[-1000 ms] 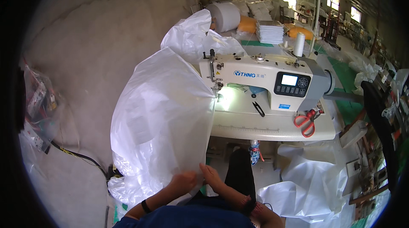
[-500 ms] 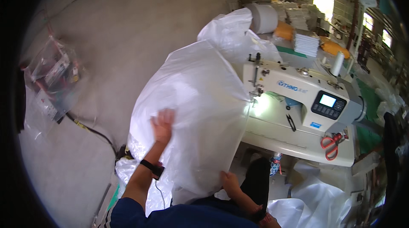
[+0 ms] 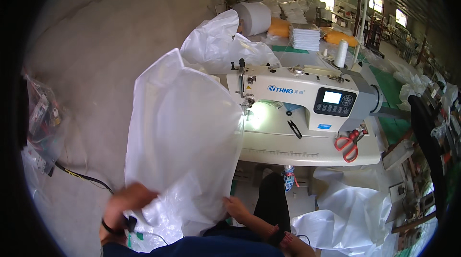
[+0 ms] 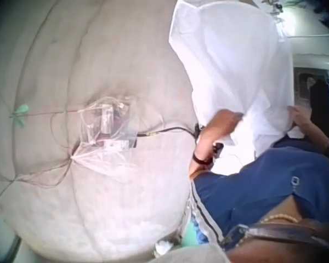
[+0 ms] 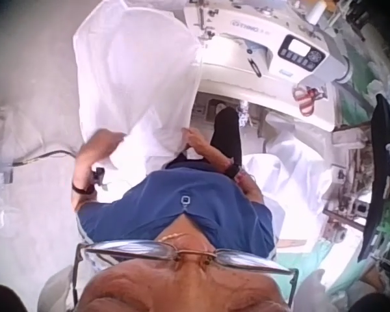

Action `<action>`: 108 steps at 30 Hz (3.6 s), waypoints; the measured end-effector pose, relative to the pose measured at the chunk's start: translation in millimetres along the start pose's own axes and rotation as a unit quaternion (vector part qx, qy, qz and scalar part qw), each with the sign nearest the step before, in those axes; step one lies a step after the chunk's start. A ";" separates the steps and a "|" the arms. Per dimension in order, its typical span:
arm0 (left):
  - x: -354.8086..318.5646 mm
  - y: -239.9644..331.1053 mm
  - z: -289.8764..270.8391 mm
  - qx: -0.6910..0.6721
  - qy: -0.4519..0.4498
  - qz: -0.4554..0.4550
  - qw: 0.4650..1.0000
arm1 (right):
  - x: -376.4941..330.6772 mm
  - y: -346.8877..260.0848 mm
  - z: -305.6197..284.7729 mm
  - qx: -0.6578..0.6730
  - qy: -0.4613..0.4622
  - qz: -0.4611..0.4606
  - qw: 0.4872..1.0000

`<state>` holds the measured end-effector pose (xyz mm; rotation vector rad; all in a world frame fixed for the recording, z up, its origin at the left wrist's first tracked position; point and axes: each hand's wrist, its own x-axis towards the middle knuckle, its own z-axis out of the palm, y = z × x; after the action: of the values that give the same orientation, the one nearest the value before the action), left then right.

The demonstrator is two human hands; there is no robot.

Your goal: Sewing together large white plastic or synthetic fabric sheets using an industrial sewing machine.

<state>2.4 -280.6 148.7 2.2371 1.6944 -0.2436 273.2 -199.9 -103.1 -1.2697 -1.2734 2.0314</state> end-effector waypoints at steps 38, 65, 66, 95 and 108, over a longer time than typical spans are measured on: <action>173.4 102.3 134.2 -0.168 0.241 -0.103 0.950 | -14.6 -5.4 3.3 0.081 -0.034 0.029 0.996; 155.5 85.2 112.0 -0.359 0.161 0.064 0.917 | 32.9 -169.9 -77.3 -0.534 0.110 -0.122 0.830; 159.0 94.1 109.1 -0.358 0.160 0.075 0.917 | 51.1 -181.4 -89.6 -0.436 0.234 -0.234 0.837; 388.4 7.6 45.5 -0.136 0.433 0.152 0.878 | 139.9 -202.5 -81.7 -0.453 0.393 -0.224 0.768; 392.0 2.8 49.8 -0.136 0.456 0.131 0.870 | 153.8 -219.5 -80.5 -0.496 0.395 -0.202 0.747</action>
<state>118.1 55.1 -25.0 2.4582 1.5795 1.2206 243.4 58.1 1.1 -1.7411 -1.9333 0.2579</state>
